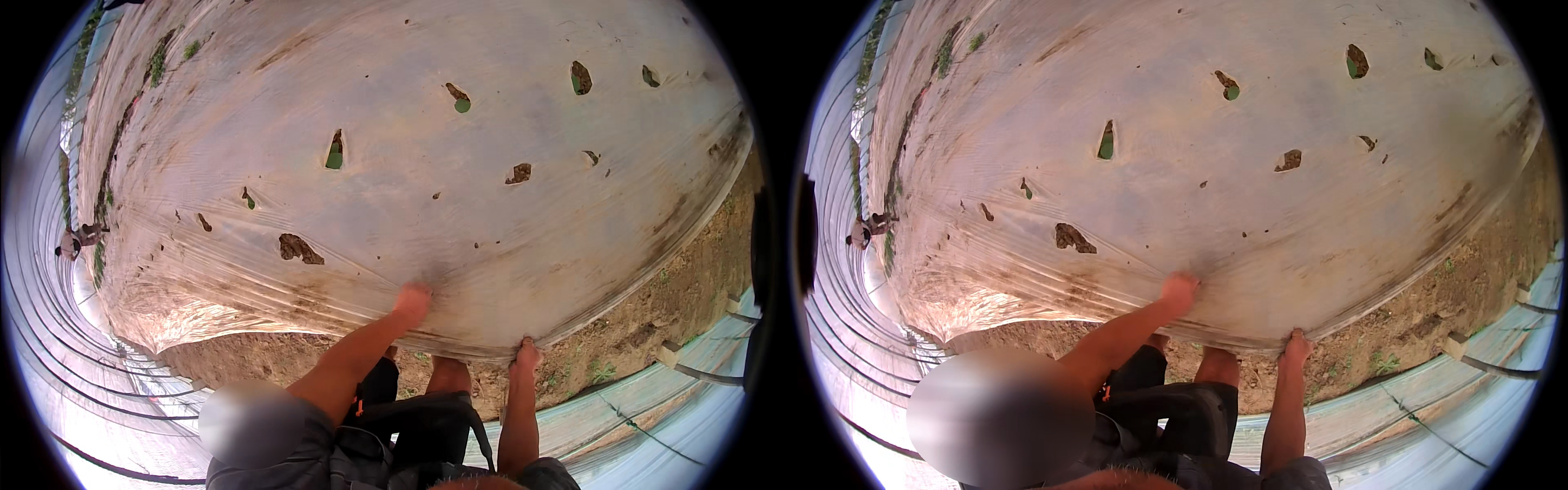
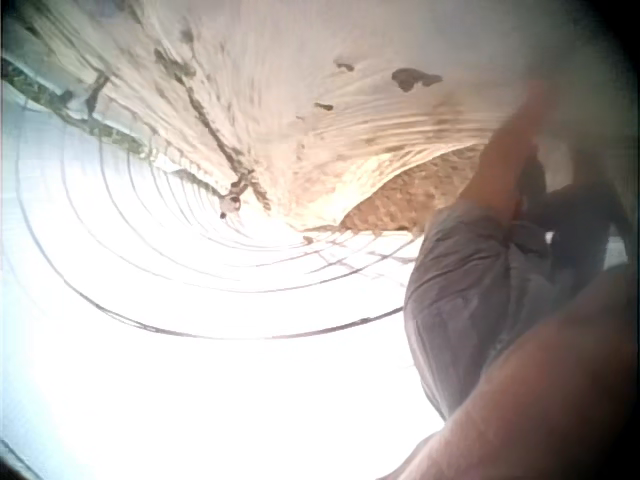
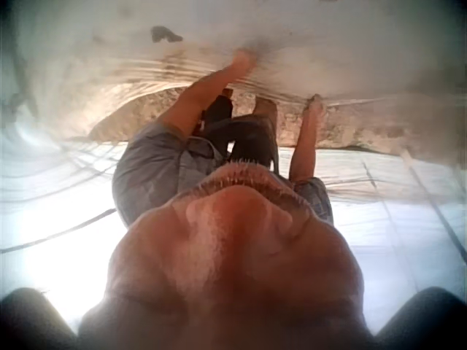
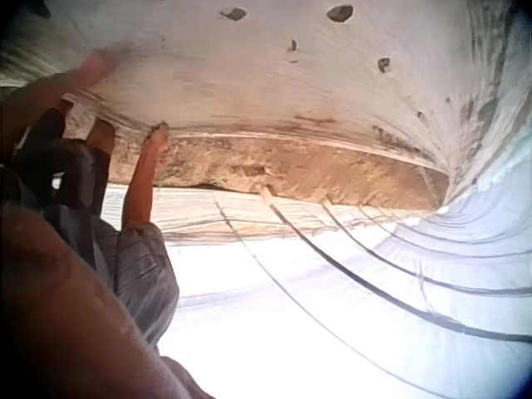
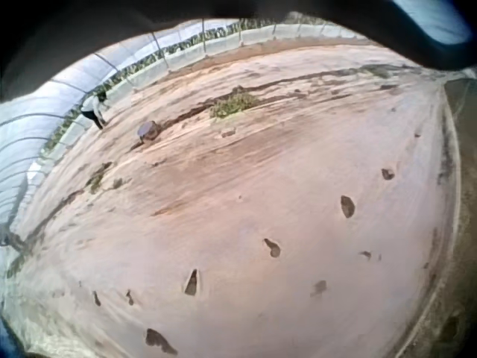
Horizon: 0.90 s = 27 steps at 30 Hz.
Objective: The person is repairing a damaged greenhouse cover. They lift the plastic sheet, align it with the metal frame, and secure it using ties or clips. The person moves along the length of the greenhouse, repeating the process for multiple sections.
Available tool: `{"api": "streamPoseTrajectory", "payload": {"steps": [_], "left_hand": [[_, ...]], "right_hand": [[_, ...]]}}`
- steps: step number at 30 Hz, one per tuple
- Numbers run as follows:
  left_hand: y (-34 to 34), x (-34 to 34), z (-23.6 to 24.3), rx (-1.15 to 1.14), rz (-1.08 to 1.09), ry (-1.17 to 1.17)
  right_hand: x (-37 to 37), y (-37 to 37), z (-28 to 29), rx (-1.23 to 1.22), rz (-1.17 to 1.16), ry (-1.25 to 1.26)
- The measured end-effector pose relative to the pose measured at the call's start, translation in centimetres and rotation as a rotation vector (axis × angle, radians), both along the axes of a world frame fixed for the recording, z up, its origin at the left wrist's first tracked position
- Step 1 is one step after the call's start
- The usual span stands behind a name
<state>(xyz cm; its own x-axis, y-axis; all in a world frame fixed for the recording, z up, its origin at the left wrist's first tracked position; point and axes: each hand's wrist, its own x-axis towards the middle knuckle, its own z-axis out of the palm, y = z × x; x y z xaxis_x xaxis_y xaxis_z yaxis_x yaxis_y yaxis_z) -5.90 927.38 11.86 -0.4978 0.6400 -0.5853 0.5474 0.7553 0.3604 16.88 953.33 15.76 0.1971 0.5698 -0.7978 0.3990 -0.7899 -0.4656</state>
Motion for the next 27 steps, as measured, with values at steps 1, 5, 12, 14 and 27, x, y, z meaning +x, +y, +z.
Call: {"api": "streamPoseTrajectory", "payload": {"steps": [1, 5, 12, 14, 27], "left_hand": [[1.1, -0.3, 1.3, -0.017, -0.030, -0.016], [0.4, -0.5, -0.7, -0.040, 0.066, -0.035], [0.9, 0.0, -3.5, -0.135, 0.009, -0.033], [1.4, 0.3, -3.8, -0.132, 0.023, -0.066], [0.9, -0.5, -4.7, -0.172, 0.017, -0.185]], "right_hand": [[0.0, 0.5, 0.0, -0.005, 0.002, -0.074], [-0.5, -0.2, -0.5, 0.047, 0.080, 0.064], [-1.2, 0.1, -0.6, 0.008, 0.028, 0.022], [0.1, 0.1, -1.7, 0.049, 0.066, 0.027], [-3.6, -0.7, -0.4, 0.084, 0.013, 0.057]]}}
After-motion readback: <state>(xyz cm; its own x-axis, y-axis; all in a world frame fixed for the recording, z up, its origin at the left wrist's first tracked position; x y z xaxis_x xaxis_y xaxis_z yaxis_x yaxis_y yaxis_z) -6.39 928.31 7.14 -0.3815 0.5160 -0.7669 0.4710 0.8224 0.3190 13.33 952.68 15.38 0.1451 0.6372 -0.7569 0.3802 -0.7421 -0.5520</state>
